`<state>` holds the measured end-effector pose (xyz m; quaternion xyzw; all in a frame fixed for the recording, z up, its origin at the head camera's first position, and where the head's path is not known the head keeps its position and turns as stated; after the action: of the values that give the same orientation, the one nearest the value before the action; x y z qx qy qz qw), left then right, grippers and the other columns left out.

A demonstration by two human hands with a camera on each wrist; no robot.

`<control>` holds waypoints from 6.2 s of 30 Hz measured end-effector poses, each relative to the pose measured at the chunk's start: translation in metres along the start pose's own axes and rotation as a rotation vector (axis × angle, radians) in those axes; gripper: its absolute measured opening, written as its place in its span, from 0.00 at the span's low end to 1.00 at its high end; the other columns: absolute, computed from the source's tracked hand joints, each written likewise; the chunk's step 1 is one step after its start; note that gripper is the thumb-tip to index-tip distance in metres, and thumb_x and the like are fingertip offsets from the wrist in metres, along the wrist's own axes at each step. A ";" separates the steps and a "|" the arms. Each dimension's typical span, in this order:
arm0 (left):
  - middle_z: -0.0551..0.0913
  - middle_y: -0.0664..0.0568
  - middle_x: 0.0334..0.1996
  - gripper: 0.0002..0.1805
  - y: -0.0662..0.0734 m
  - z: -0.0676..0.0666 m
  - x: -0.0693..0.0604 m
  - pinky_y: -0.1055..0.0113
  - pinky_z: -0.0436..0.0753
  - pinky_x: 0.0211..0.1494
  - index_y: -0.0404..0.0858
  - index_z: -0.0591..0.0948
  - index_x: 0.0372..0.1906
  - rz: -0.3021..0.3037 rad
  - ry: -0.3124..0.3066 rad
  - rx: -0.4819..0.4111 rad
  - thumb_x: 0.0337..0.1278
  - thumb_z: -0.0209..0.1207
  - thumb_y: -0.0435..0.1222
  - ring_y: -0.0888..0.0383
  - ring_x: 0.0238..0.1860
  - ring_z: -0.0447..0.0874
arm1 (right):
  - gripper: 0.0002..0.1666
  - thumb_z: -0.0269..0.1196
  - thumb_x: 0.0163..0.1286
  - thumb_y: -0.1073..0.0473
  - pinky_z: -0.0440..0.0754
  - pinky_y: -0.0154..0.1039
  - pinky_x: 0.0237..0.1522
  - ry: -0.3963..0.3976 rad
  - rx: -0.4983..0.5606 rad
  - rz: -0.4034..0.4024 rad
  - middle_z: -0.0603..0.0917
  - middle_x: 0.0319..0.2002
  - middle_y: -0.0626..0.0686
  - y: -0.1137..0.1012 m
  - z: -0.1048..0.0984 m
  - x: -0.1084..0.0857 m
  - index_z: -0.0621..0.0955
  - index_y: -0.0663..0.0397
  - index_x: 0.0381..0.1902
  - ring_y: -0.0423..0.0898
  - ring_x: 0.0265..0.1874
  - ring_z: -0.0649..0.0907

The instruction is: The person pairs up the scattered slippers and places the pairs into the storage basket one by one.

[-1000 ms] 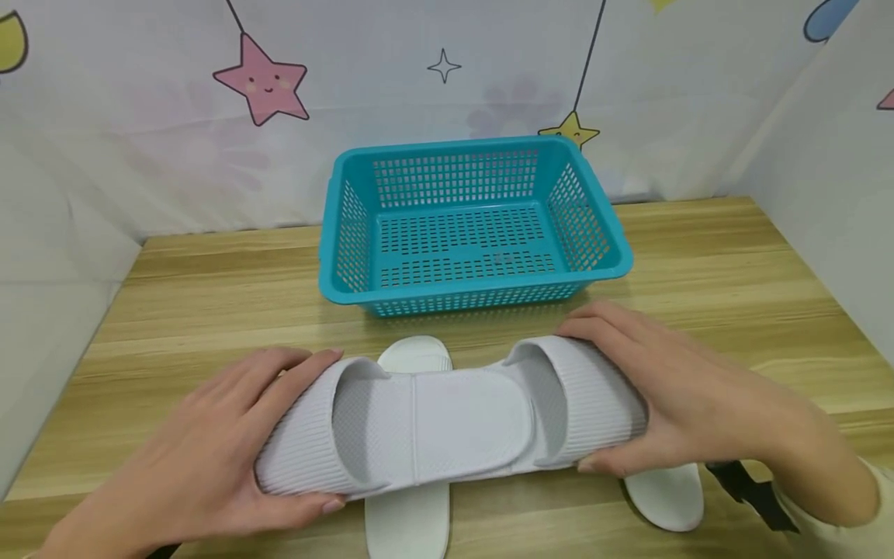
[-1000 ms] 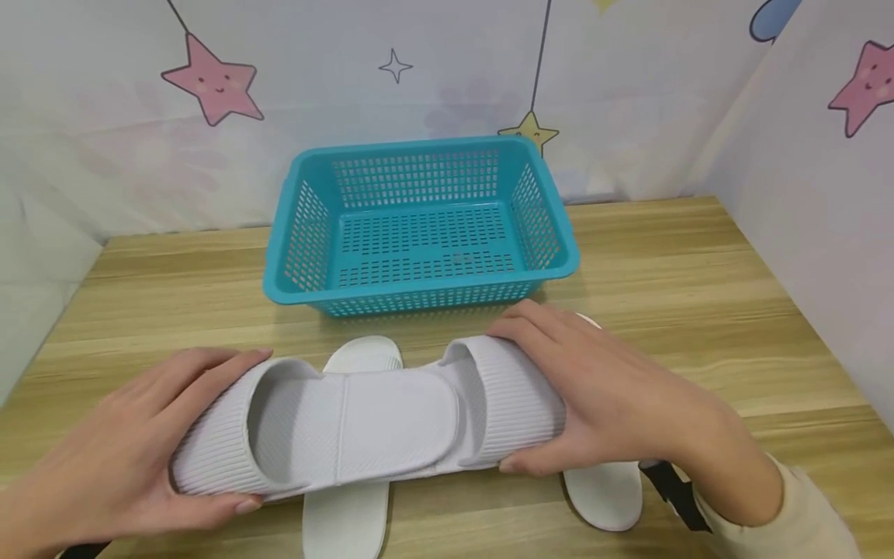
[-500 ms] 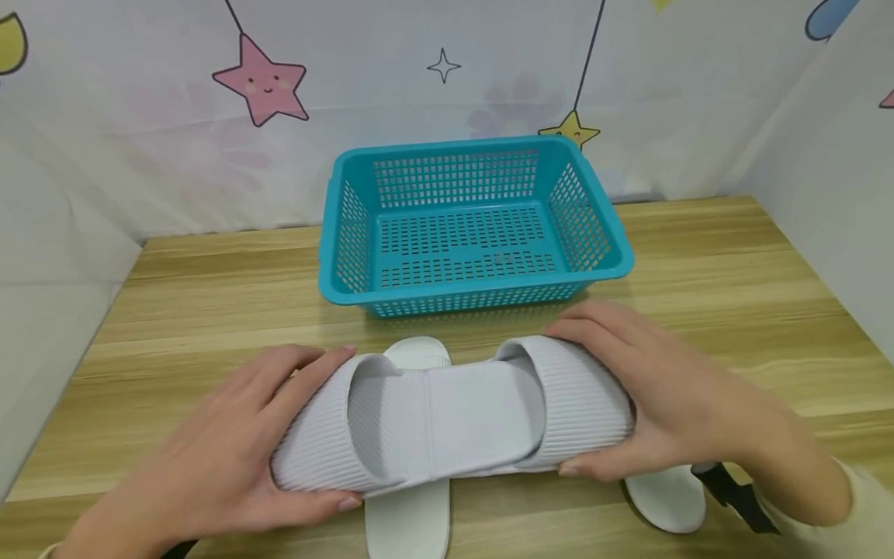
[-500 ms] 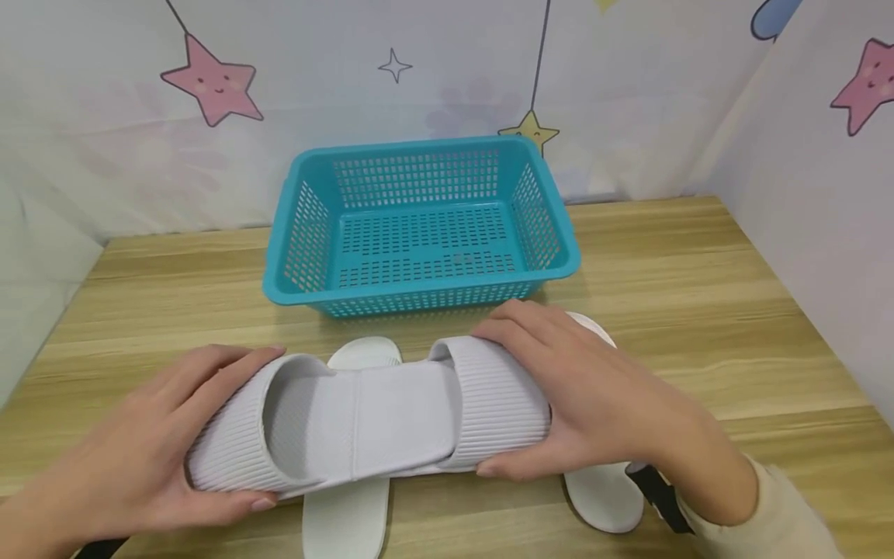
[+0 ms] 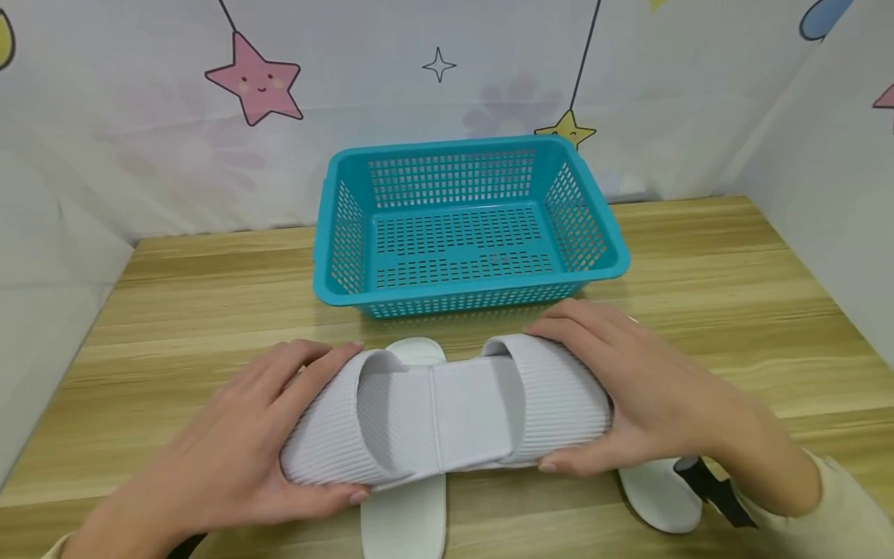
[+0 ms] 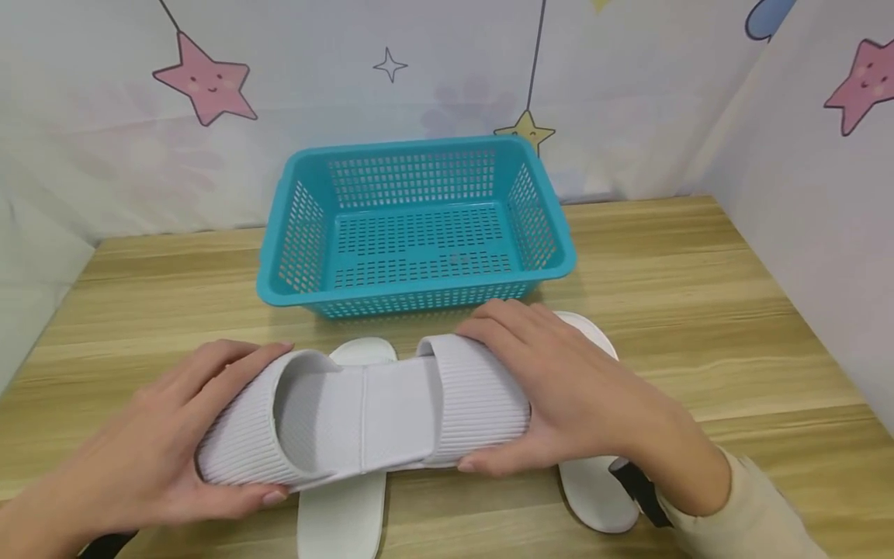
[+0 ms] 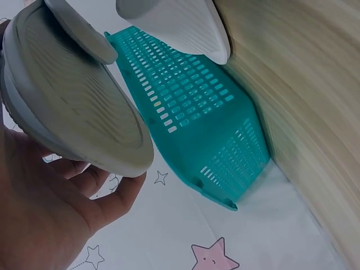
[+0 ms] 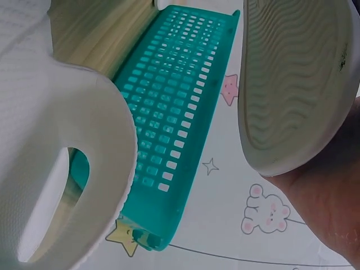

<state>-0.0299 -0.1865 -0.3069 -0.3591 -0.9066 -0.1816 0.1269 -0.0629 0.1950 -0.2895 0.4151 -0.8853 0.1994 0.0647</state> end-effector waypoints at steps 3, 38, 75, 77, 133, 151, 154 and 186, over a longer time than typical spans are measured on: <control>0.78 0.57 0.59 0.63 0.000 0.000 0.002 0.54 0.83 0.48 0.47 0.70 0.79 0.001 0.006 -0.001 0.38 0.72 0.76 0.59 0.52 0.78 | 0.62 0.78 0.44 0.20 0.79 0.47 0.57 -0.009 -0.002 0.008 0.76 0.65 0.42 -0.001 0.000 0.001 0.74 0.43 0.71 0.40 0.62 0.75; 0.80 0.51 0.60 0.59 0.022 0.021 0.022 0.50 0.85 0.53 0.42 0.72 0.77 0.017 0.085 -0.040 0.48 0.64 0.77 0.51 0.56 0.81 | 0.58 0.77 0.48 0.21 0.81 0.41 0.56 -0.015 0.082 -0.049 0.78 0.60 0.40 -0.017 0.024 0.026 0.76 0.47 0.68 0.37 0.57 0.77; 0.77 0.43 0.62 0.49 0.031 0.026 0.030 0.62 0.76 0.52 0.40 0.73 0.76 0.044 0.288 -0.224 0.63 0.57 0.71 0.51 0.59 0.75 | 0.60 0.79 0.44 0.22 0.82 0.43 0.53 0.094 0.043 -0.059 0.80 0.61 0.44 -0.020 0.014 0.028 0.79 0.48 0.68 0.41 0.59 0.80; 0.76 0.43 0.63 0.50 0.030 0.026 0.030 0.62 0.76 0.52 0.40 0.73 0.77 0.044 0.282 -0.220 0.63 0.57 0.71 0.51 0.59 0.75 | 0.60 0.79 0.44 0.22 0.82 0.43 0.53 0.092 0.039 -0.057 0.80 0.61 0.44 -0.020 0.013 0.027 0.79 0.48 0.68 0.41 0.58 0.80; 0.55 0.50 0.86 0.32 -0.028 0.033 0.009 0.31 0.68 0.70 0.48 0.62 0.85 -0.237 0.038 -0.108 0.83 0.51 0.47 0.43 0.85 0.52 | 0.57 0.77 0.52 0.23 0.75 0.28 0.53 0.219 0.149 -0.017 0.81 0.63 0.51 0.045 -0.006 0.032 0.79 0.52 0.70 0.46 0.57 0.80; 0.58 0.46 0.84 0.47 -0.037 0.032 0.012 0.28 0.75 0.64 0.44 0.63 0.84 -0.129 0.055 -0.046 0.63 0.70 0.42 0.35 0.82 0.59 | 0.54 0.79 0.56 0.32 0.72 0.40 0.57 0.234 0.179 0.028 0.79 0.66 0.52 0.064 -0.005 0.046 0.77 0.51 0.74 0.48 0.61 0.77; 0.58 0.46 0.84 0.48 -0.037 0.031 0.012 0.27 0.75 0.65 0.45 0.62 0.84 -0.133 0.042 -0.035 0.62 0.71 0.42 0.36 0.82 0.58 | 0.53 0.79 0.57 0.34 0.74 0.44 0.57 0.212 0.164 0.034 0.77 0.68 0.53 0.066 -0.005 0.049 0.75 0.52 0.75 0.50 0.63 0.76; 0.55 0.44 0.85 0.52 -0.038 0.029 0.012 0.27 0.74 0.66 0.45 0.58 0.86 -0.129 -0.021 0.010 0.62 0.72 0.43 0.37 0.84 0.54 | 0.53 0.82 0.56 0.49 0.77 0.47 0.52 0.090 0.174 0.098 0.75 0.67 0.49 0.070 -0.011 0.072 0.71 0.48 0.77 0.45 0.59 0.74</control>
<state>-0.0679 -0.1927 -0.3380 -0.3009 -0.9301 -0.1814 0.1072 -0.1631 0.1889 -0.2805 0.3659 -0.8801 0.2970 0.0583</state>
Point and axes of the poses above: each hand's wrist, its own x-axis towards the middle knuckle, its own z-axis out of the palm, y = z × x, the point moved 1 cm from there along x, towards the middle knuckle
